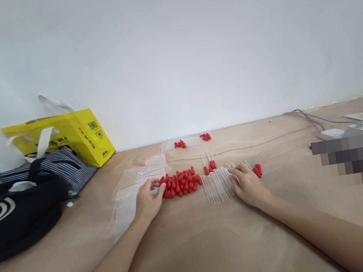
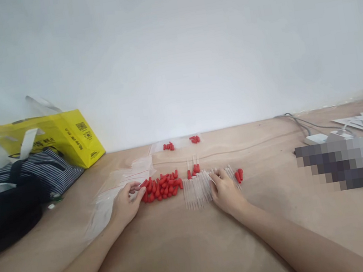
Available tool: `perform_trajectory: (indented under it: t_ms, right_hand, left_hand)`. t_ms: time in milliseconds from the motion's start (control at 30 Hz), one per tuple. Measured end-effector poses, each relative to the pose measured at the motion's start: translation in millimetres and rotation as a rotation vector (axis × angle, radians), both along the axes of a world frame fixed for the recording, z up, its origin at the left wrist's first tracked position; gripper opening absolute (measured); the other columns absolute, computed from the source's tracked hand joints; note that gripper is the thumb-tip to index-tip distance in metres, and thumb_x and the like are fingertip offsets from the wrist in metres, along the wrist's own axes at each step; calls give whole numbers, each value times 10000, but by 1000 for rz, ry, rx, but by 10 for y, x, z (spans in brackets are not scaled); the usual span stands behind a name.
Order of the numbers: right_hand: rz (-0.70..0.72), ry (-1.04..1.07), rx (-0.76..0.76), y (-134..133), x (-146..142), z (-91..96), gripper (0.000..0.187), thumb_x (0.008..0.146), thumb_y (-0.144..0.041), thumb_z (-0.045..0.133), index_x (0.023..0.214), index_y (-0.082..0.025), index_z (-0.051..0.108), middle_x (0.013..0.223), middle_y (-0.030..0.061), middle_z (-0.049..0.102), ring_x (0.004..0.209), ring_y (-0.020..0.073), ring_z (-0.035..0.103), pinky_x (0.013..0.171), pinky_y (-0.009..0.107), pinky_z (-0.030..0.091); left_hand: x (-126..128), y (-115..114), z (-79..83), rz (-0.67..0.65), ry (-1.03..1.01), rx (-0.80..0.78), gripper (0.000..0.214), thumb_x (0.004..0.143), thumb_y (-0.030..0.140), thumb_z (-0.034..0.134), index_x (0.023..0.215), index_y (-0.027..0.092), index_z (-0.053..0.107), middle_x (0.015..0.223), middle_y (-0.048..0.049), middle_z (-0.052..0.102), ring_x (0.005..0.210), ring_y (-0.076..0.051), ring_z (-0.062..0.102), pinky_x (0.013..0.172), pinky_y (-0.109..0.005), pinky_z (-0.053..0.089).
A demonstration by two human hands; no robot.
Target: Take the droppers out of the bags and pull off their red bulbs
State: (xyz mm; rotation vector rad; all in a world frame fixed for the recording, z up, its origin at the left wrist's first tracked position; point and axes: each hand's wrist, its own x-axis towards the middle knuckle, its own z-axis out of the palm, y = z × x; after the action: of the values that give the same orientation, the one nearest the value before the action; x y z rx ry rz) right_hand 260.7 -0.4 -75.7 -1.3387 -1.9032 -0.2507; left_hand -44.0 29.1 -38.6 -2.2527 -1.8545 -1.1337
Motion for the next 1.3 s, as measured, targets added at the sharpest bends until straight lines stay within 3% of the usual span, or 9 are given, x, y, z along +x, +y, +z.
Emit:
perform_trajectory:
  t_ms: [200, 300, 400, 600, 833, 967, 1100, 1200, 1300]
  right_hand:
    - [-36, -48, 64, -94, 7, 112, 208, 795, -205, 425, 903, -158, 596, 801, 73, 544, 708, 167, 512, 599, 284, 365]
    - [34, -115, 79, -177, -14, 181, 186, 796, -195, 437, 845, -194, 616, 749, 43, 561, 688, 152, 498, 608, 284, 312]
    - [140, -181, 61, -260, -60, 231, 166, 790, -181, 458, 789, -204, 622, 700, 24, 565, 685, 146, 471, 624, 286, 283]
    - [269, -220, 64, -299, -104, 242, 152, 786, -176, 474, 806, -201, 622, 711, 23, 560, 713, 138, 446, 645, 284, 284]
    - [257, -184, 80, -267, -100, 234, 136, 769, -173, 493, 809, -207, 618, 700, 7, 560, 707, 134, 443, 649, 287, 278]
    - [247, -201, 87, -266, -101, 220, 136, 768, -180, 491, 813, -213, 615, 676, 5, 556, 703, 134, 456, 650, 286, 282]
    - [106, -49, 131, -234, -76, 193, 123, 765, -191, 479, 815, -200, 591, 712, 19, 567, 715, 151, 484, 659, 289, 313]
    - [-18, 89, 185, -216, -78, 199, 171, 761, -264, 489, 889, -171, 553, 857, 70, 573, 806, 189, 507, 699, 316, 352]
    - [23, 13, 199, -235, -137, 235, 305, 758, -322, 514, 1019, -163, 520, 1026, 100, 556, 950, 220, 489, 803, 370, 342]
  left_hand:
    - [62, -28, 168, 2, 124, 169, 216, 778, 339, 444, 850, 168, 556, 866, -63, 615, 838, -215, 535, 768, -362, 397]
    - [341, -38, 304, -71, 240, 164, 200, 783, 320, 452, 859, 192, 585, 912, -47, 607, 898, -220, 501, 801, -374, 363]
    - [763, 49, 375, -139, 368, 33, 197, 782, 307, 444, 809, 216, 617, 950, -37, 592, 942, -220, 473, 812, -379, 337]
    - [1492, 447, 296, -37, 433, -137, 279, 726, 352, 451, 714, 152, 645, 889, -132, 592, 937, -305, 457, 763, -444, 320]
    - [1817, 617, 230, -2, 468, -177, 343, 647, 409, 524, 767, 113, 649, 959, -186, 563, 947, -330, 439, 776, -454, 286]
    - [1761, 508, 342, -23, 471, -122, 264, 681, 350, 508, 782, 143, 636, 945, -158, 566, 943, -319, 439, 762, -446, 297]
    - [1396, 152, 452, -115, 482, -4, 211, 758, 305, 447, 720, 163, 600, 885, -101, 568, 907, -259, 460, 766, -400, 322]
    - [1012, -185, 387, -310, 503, 217, 174, 780, 275, 449, 708, 165, 563, 773, -61, 579, 779, -213, 493, 714, -365, 355]
    - [728, -418, 243, -416, 501, 361, 162, 797, 251, 454, 699, 167, 551, 769, -47, 598, 755, -186, 505, 735, -353, 361]
